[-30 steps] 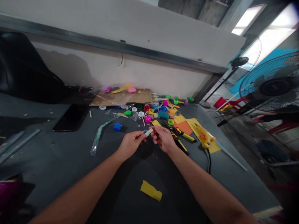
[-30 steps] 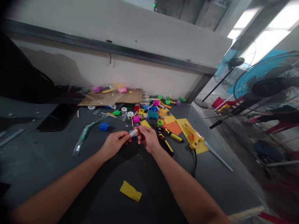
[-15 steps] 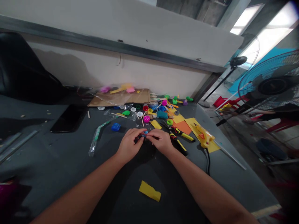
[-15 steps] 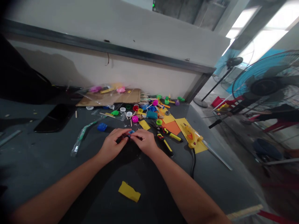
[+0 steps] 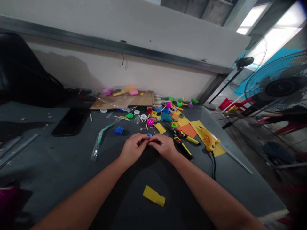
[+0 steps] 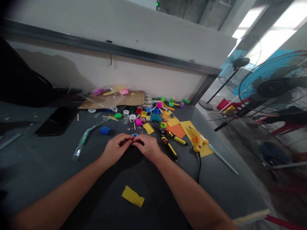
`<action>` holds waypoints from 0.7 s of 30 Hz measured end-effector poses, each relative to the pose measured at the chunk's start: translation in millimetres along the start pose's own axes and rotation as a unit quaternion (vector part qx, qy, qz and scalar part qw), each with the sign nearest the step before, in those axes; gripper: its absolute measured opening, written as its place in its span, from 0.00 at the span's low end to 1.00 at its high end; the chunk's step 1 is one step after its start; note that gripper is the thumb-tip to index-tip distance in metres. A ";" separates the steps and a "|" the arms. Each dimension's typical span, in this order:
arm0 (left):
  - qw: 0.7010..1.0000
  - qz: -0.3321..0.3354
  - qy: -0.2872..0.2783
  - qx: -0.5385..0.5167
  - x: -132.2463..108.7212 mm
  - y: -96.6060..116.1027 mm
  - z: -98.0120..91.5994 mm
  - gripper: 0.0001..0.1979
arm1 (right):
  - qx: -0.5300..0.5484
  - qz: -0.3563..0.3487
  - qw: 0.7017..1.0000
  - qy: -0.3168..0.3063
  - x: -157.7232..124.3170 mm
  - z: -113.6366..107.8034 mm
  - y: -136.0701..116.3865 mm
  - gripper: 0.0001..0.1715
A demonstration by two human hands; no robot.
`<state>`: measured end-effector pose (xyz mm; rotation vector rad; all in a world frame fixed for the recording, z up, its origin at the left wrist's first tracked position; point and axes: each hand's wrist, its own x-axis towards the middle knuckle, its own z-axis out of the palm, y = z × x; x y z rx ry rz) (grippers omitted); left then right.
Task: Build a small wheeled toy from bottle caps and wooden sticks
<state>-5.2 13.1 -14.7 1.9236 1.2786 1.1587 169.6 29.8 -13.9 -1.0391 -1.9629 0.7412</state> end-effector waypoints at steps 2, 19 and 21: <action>1.000 -0.019 -0.006 -0.006 0.5 -0.9 0.4 0.06 | -0.005 0.006 1.000 -0.001 0.4 0.5 0.0 0.04; 0.990 -0.122 -0.010 -0.074 4.2 -0.7 -0.6 0.08 | 0.035 0.068 0.997 0.007 0.9 9.8 -0.2 0.04; 0.988 -0.127 -0.015 -0.081 4.4 -1.4 -0.1 0.08 | 0.038 0.069 0.997 0.007 0.7 10.2 -0.6 0.04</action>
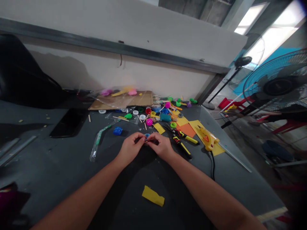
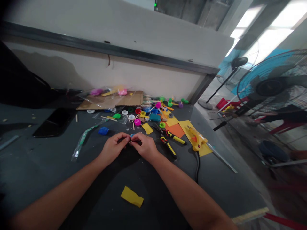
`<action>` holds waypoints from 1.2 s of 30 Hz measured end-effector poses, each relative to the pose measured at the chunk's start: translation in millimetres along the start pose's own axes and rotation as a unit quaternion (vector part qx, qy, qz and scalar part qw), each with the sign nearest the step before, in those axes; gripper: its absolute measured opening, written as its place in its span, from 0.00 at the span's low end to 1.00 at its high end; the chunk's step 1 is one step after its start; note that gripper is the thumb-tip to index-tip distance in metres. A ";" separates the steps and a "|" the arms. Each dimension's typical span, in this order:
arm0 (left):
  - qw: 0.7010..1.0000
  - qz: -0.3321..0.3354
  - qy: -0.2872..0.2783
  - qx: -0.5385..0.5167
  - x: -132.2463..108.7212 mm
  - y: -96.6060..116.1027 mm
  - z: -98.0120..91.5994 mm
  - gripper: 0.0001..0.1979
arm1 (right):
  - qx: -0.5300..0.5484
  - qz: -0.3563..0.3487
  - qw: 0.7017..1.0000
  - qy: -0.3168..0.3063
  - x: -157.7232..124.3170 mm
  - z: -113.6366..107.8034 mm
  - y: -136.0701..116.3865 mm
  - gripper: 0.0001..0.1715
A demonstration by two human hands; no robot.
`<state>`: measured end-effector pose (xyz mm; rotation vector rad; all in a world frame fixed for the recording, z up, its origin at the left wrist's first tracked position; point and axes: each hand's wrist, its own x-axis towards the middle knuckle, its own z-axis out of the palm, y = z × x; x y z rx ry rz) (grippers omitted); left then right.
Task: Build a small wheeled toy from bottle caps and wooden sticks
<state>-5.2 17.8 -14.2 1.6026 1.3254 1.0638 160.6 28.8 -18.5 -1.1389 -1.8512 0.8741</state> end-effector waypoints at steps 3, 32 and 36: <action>1.000 0.001 -0.010 0.023 1.0 -2.4 1.2 0.08 | -0.007 -0.010 1.000 0.006 -0.8 -0.7 0.5 0.04; 0.996 -0.031 -0.041 -0.068 12.3 -1.2 8.2 0.06 | -0.017 -0.020 0.999 0.018 -5.8 1.1 3.5 0.05; 0.999 -0.023 -0.032 -0.028 8.8 -1.6 7.1 0.06 | -0.010 -0.021 0.999 0.024 -6.4 2.5 2.4 0.05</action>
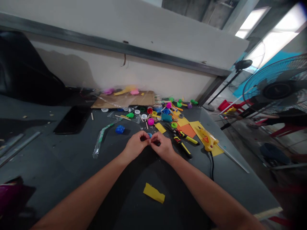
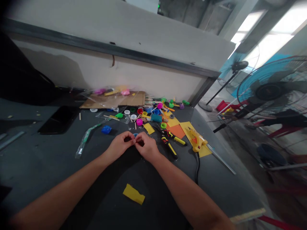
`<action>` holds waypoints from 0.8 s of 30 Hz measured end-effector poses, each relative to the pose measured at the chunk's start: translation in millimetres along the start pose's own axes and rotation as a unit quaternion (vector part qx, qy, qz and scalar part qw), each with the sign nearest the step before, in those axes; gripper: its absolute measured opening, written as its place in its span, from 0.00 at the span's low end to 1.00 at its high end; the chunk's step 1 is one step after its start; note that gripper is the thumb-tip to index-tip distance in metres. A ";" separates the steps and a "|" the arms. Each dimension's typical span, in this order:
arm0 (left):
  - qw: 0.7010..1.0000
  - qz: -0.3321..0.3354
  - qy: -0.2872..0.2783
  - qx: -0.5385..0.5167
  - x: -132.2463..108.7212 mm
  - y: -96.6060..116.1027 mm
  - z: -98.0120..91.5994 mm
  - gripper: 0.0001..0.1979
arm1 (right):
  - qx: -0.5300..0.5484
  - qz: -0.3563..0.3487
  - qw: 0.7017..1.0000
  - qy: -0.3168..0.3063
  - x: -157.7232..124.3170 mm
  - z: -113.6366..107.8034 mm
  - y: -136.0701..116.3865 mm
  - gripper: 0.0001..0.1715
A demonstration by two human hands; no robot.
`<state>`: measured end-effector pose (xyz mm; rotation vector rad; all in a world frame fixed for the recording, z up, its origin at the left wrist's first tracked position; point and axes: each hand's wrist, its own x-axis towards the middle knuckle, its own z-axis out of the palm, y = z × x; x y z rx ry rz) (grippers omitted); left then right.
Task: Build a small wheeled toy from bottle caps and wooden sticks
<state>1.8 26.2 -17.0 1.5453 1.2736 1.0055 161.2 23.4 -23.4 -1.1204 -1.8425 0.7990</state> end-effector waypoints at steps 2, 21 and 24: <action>1.000 0.015 -0.001 0.015 -2.7 -0.5 -0.6 0.07 | 0.014 0.011 1.000 0.005 1.4 0.6 0.0 0.07; 0.999 0.042 0.027 0.005 -8.7 -3.7 0.6 0.11 | 0.285 0.157 0.942 0.086 14.5 -8.6 -1.7 0.15; 0.998 0.031 0.056 0.004 -9.2 0.1 -1.5 0.09 | 0.273 0.147 0.948 0.067 13.8 -7.0 -1.1 0.15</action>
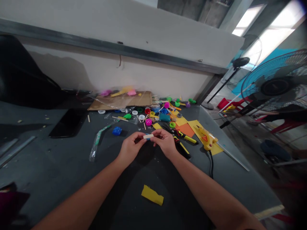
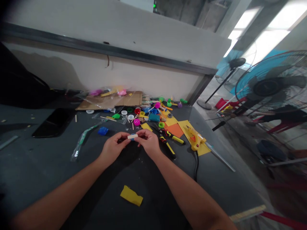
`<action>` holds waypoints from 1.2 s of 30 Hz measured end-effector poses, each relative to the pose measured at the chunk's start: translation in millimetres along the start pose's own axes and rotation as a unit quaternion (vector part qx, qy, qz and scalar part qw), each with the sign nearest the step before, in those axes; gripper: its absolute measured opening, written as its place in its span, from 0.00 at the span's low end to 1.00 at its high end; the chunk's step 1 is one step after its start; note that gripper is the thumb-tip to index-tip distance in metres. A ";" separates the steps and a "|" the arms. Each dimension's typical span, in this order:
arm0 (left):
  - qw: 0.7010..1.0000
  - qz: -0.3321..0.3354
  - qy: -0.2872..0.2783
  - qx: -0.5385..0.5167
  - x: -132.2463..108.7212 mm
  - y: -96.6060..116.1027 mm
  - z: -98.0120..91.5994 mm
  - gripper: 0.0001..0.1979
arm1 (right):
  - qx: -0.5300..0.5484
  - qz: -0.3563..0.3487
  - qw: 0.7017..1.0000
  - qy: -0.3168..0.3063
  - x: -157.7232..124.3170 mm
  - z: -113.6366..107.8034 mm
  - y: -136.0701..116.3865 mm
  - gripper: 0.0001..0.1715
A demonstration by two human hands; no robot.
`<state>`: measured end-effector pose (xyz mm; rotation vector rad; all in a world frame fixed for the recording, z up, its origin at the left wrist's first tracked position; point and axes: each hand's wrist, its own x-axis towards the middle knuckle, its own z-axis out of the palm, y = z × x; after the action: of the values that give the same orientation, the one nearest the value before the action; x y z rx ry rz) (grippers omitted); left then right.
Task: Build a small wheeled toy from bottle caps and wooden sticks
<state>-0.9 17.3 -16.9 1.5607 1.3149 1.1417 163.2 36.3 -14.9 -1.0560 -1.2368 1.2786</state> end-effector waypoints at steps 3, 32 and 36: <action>1.000 -0.015 0.016 -0.012 -0.8 5.3 -1.9 0.09 | -0.047 -0.020 0.999 -0.007 -1.7 0.1 1.3 0.14; 0.999 0.013 0.052 0.007 -2.1 2.1 -1.7 0.12 | -0.104 -0.051 0.993 -0.013 -4.0 -2.1 3.3 0.11; 0.998 -0.008 0.063 -0.015 -2.7 3.7 -1.3 0.15 | -0.074 -0.032 0.997 -0.013 -3.2 -0.5 1.7 0.12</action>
<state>-1.3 14.1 -13.5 1.4742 1.3825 1.2619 163.9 33.3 -16.7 -1.0993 -1.3912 1.1699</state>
